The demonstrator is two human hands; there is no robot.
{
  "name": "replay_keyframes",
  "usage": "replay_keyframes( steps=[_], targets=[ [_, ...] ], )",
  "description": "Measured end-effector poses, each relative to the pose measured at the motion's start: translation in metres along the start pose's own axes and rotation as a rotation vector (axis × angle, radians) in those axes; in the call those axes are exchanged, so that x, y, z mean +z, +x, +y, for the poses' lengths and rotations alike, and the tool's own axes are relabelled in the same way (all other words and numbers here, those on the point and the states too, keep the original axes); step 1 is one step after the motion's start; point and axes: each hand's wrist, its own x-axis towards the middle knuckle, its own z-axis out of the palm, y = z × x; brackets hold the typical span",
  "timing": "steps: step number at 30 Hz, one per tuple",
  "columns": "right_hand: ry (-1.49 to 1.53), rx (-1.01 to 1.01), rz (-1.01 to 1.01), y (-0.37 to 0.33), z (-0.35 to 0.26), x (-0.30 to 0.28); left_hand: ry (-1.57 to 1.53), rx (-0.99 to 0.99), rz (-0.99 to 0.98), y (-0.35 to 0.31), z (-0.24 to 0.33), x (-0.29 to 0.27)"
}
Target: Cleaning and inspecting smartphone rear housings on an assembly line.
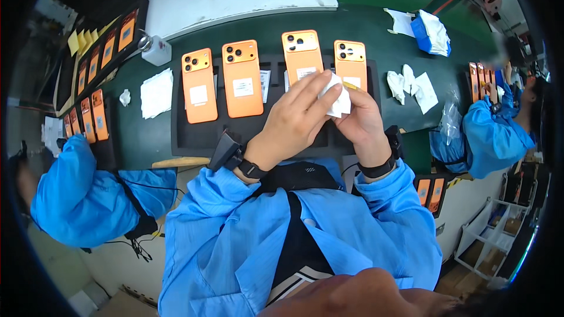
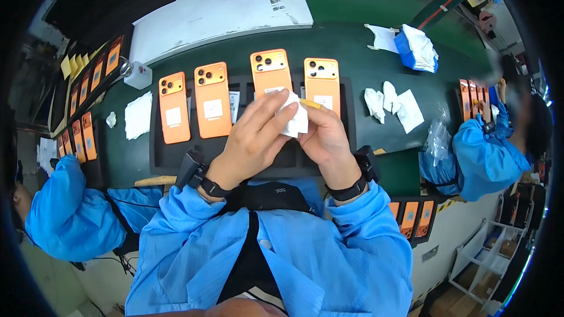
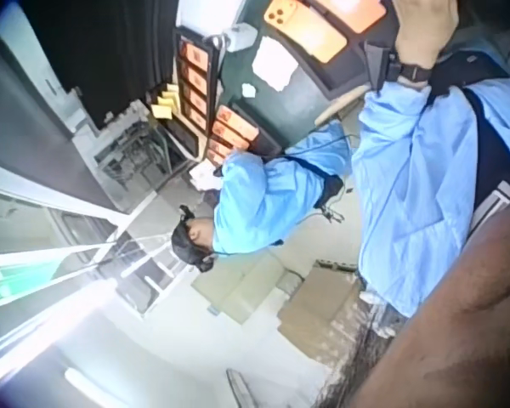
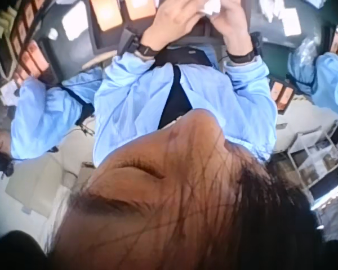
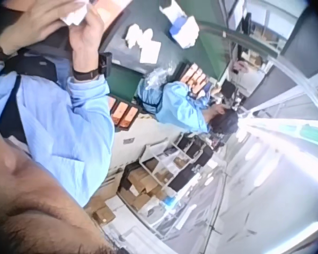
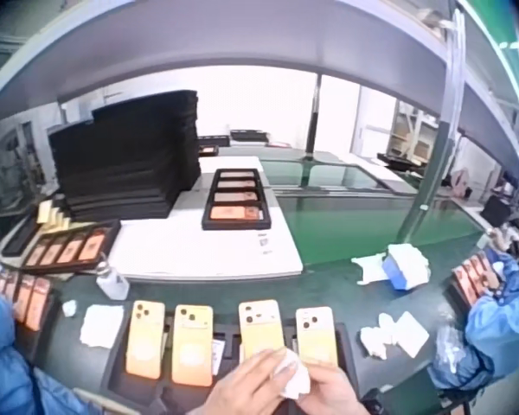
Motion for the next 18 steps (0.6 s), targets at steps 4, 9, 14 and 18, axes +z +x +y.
replay_keyframes(
  steps=[4, 9, 14, 18],
  targets=[
    [-0.206, 0.114, -0.074, -0.005, 0.000, -0.002, -0.339, -0.305, -0.010, -0.021, -0.008, -0.008],
    [-0.299, 0.139, 0.034, -0.015, 0.014, 0.008, -1.096, -0.864, 0.127, -0.029, -0.016, -0.010],
    [-0.200, 0.197, 0.013, -0.025, 0.022, 0.009, -1.369, -1.115, 0.080, -0.030, -0.019, -0.016],
    [-0.081, 0.212, -0.059, -0.023, 0.025, -0.007, -1.425, -1.153, 0.084, -0.032, -0.015, -0.015]
  ],
)
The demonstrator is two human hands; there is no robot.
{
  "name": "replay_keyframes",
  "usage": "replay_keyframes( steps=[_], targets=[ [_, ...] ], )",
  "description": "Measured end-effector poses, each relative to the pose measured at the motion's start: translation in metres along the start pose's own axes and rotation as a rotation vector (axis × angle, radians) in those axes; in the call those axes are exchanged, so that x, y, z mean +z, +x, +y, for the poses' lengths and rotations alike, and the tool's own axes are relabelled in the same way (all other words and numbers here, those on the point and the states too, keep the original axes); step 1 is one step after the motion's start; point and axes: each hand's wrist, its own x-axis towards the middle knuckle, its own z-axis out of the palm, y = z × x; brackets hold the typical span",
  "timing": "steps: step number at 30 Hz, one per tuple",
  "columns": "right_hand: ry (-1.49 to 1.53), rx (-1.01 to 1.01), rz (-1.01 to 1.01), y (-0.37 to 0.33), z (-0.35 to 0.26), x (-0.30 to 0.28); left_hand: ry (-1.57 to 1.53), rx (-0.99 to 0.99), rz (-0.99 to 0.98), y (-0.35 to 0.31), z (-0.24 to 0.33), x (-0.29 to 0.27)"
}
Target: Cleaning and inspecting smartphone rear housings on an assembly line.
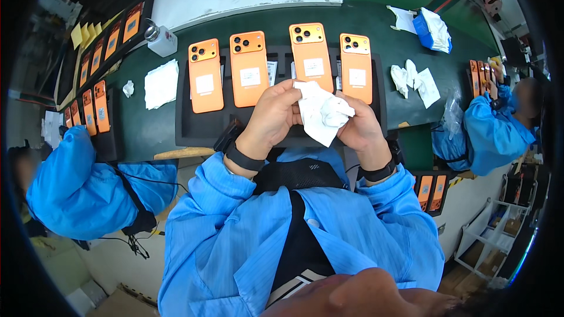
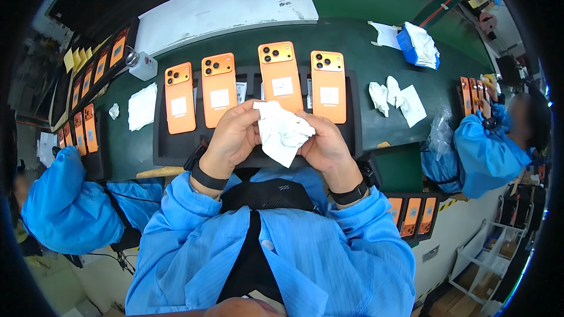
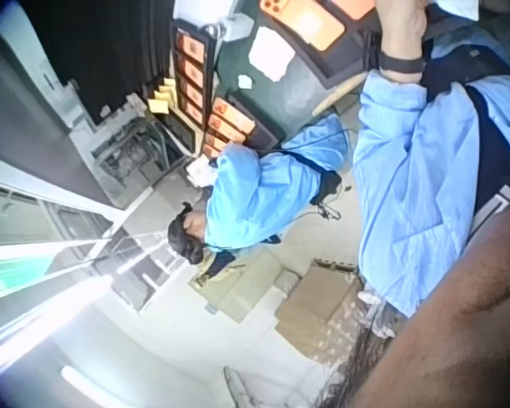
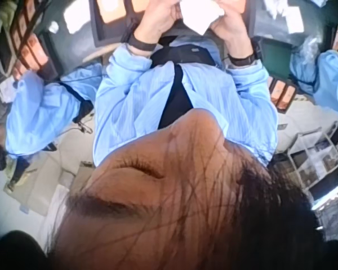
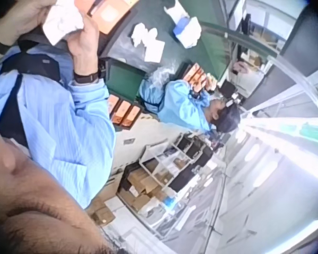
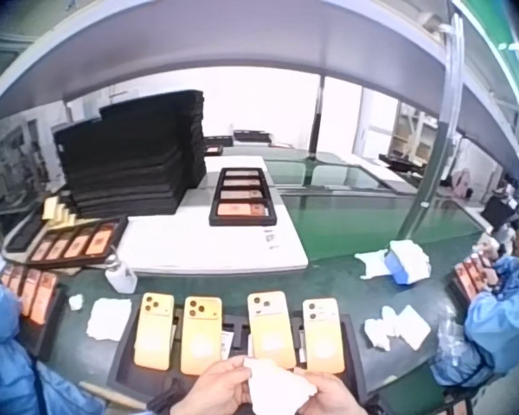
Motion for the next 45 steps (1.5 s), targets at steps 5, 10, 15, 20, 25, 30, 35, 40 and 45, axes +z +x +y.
replay_keyframes(
  steps=[5, 10, 15, 20, 25, 30, 35, 40, 45],
  targets=[
    [0.011, -0.055, 0.100, -0.008, -0.003, 0.027, -0.065, 0.007, 0.001, -0.003, 0.000, -0.001],
    [-0.205, -0.140, 0.029, -0.012, -0.001, 0.008, -0.125, 0.000, -0.049, -0.002, -0.002, -0.004],
    [-0.345, -0.309, 0.209, -0.009, 0.006, 0.005, 0.363, 0.286, -0.119, -0.015, -0.002, 0.014],
    [-0.114, -0.350, 0.143, -0.005, 0.017, 0.006, 1.473, 0.880, -0.365, -0.022, -0.009, 0.028],
    [-0.331, -0.571, 0.245, -0.034, -0.034, -0.020, 1.392, 0.906, -0.381, -0.022, -0.021, 0.015],
    [-0.771, -1.422, 0.801, -0.060, -0.127, -0.081, 1.068, 0.705, -0.151, -0.024, -0.024, -0.005],
    [-2.054, -0.659, 1.261, -0.050, -0.149, -0.167, 0.901, 0.340, -0.053, -0.028, -0.032, -0.014],
    [-1.861, -0.859, 1.280, -0.036, -0.126, -0.182, 0.788, 0.534, -0.093, -0.016, -0.033, -0.018],
    [-1.886, -1.099, 1.152, -0.034, -0.132, -0.151, 0.691, 0.503, -0.032, -0.016, -0.035, -0.018]
  ],
)
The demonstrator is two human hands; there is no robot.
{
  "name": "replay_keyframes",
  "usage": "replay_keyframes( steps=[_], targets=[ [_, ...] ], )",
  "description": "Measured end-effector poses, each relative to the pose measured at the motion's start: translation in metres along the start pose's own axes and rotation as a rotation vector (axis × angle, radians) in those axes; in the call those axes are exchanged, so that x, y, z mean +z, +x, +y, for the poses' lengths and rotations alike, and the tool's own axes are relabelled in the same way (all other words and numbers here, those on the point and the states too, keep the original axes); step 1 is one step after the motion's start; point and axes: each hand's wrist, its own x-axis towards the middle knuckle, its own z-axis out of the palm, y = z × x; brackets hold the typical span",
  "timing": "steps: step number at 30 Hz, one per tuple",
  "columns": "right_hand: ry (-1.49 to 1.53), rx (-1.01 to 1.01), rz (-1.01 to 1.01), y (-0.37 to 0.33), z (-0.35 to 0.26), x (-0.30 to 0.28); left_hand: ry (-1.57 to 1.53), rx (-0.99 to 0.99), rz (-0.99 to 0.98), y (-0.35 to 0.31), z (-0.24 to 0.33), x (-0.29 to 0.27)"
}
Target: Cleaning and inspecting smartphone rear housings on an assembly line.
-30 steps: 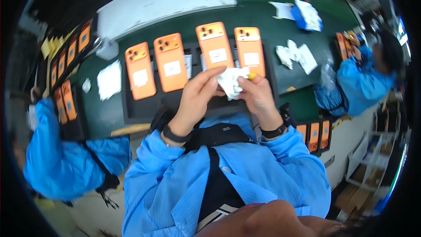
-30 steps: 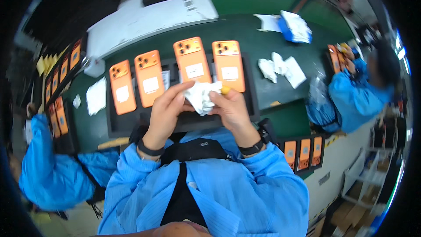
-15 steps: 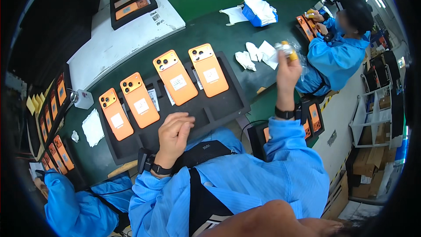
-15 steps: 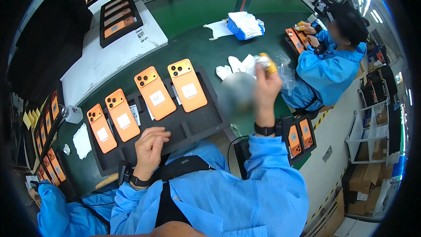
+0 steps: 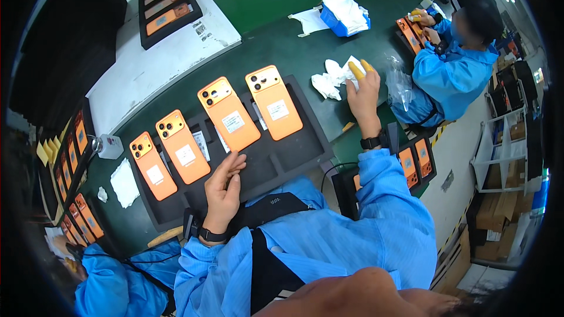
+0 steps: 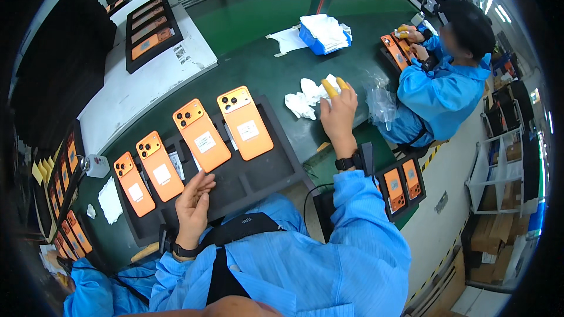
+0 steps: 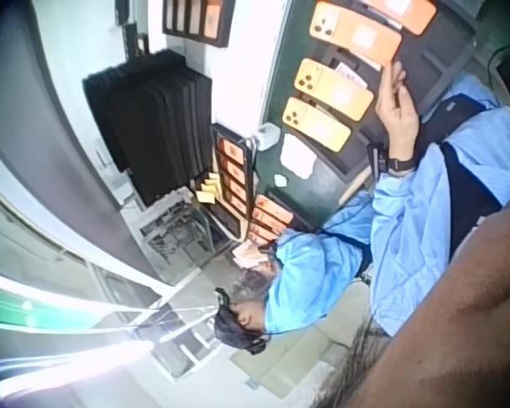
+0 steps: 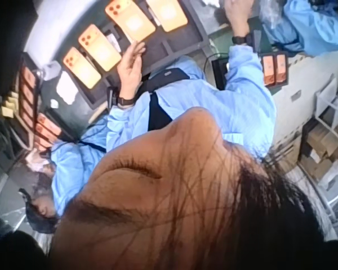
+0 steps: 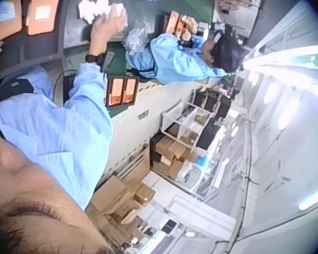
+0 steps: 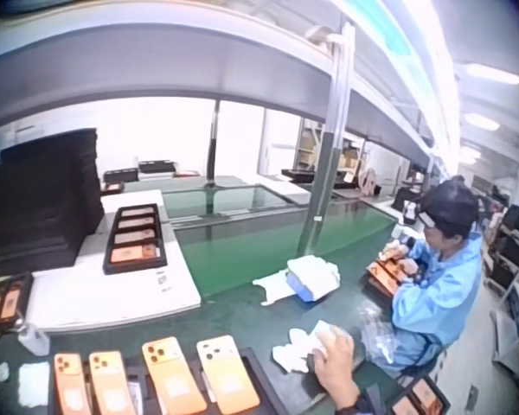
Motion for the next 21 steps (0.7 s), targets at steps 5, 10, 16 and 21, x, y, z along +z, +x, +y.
replay_keyframes(
  steps=[5, 10, 16, 21],
  targets=[
    [-0.320, -0.098, -0.388, 0.030, -0.014, 0.018, 0.244, 0.073, -0.113, 0.008, 0.010, -0.004],
    [-0.166, -0.053, -0.143, 0.047, -0.003, 0.027, 0.209, 0.037, -0.085, 0.007, 0.006, -0.003],
    [0.829, 0.604, -0.151, 0.052, -0.018, 0.007, 0.181, 0.034, -0.070, 0.006, 0.003, -0.003],
    [1.266, 0.854, -0.340, 0.028, -0.057, -0.017, 0.193, 0.020, -0.079, 0.006, 0.005, -0.006]
  ],
)
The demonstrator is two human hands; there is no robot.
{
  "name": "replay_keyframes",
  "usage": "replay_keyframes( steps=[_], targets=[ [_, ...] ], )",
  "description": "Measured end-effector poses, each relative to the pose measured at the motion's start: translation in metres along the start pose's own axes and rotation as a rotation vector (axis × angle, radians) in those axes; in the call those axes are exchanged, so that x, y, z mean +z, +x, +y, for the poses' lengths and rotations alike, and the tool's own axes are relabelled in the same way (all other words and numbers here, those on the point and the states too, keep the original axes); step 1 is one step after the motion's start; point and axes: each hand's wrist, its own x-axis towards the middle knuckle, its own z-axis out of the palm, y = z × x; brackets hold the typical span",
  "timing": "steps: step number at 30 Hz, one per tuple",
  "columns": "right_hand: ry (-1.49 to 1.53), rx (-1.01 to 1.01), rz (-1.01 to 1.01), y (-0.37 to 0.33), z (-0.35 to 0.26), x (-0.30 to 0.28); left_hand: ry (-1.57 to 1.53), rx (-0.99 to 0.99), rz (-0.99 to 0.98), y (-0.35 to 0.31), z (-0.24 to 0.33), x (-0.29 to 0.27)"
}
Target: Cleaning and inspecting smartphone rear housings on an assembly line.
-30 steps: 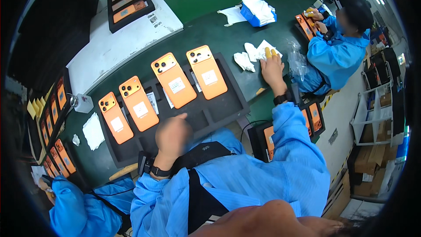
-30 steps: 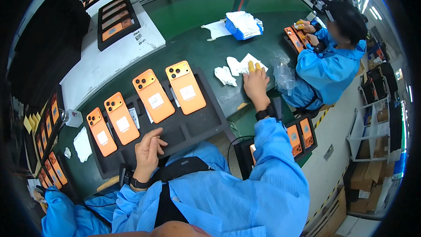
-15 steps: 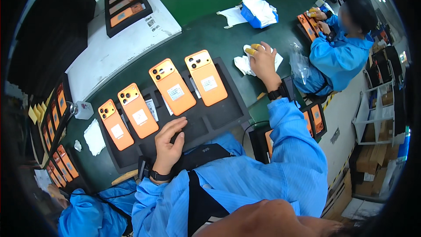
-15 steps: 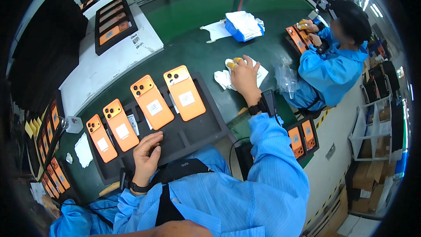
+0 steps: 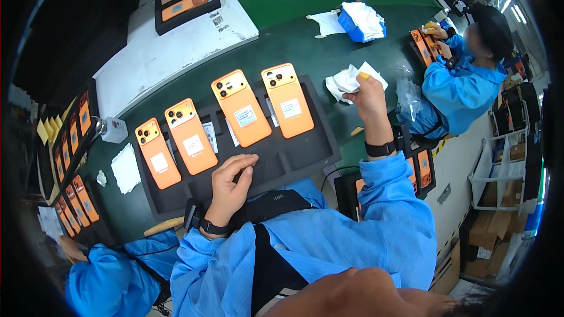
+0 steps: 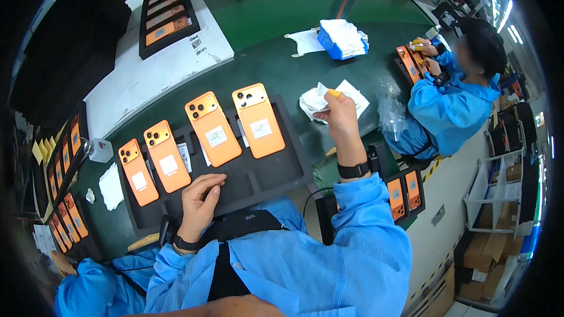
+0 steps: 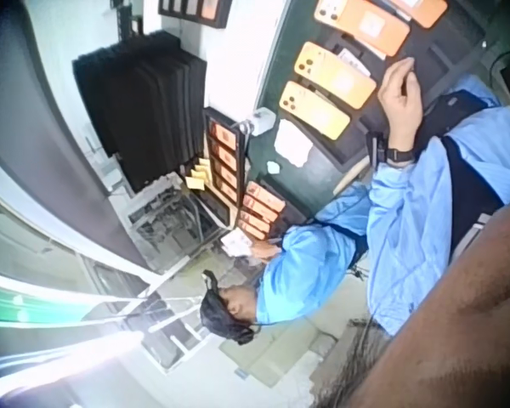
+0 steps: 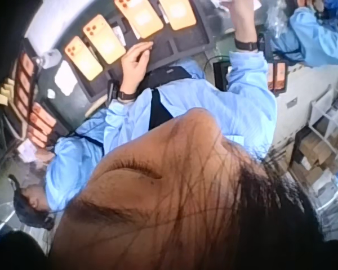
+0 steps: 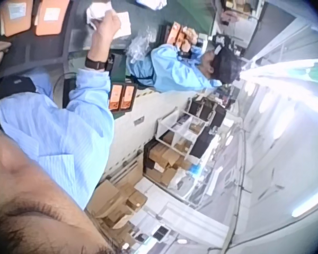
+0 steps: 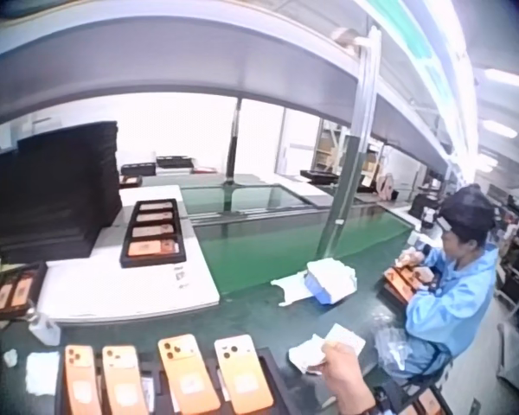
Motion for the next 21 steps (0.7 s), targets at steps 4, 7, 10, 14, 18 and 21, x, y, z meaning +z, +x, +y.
replay_keyframes(
  steps=[4, 7, 10, 14, 18, 21],
  targets=[
    [-0.010, 0.013, -0.068, -0.028, 0.005, 0.020, -0.066, -0.027, 0.033, -0.004, -0.003, 0.004],
    [-0.060, 0.015, -0.148, -0.055, 0.012, 0.047, -0.001, 0.049, 0.104, 0.000, 0.007, 0.012],
    [-0.140, 0.000, -0.312, -0.077, 0.029, 0.073, 0.325, 0.355, 0.132, 0.018, 0.034, 0.020],
    [-0.110, -0.056, -0.452, -0.108, 0.044, 0.110, 0.426, 0.392, 0.226, 0.022, 0.044, 0.026],
    [-0.109, -0.078, -0.536, -0.120, 0.049, 0.120, -0.091, 0.014, 0.247, 0.016, 0.027, 0.015],
    [-0.112, -0.066, -0.575, -0.120, 0.048, 0.119, -0.694, -0.280, 0.198, 0.018, 0.009, 0.001]
  ],
)
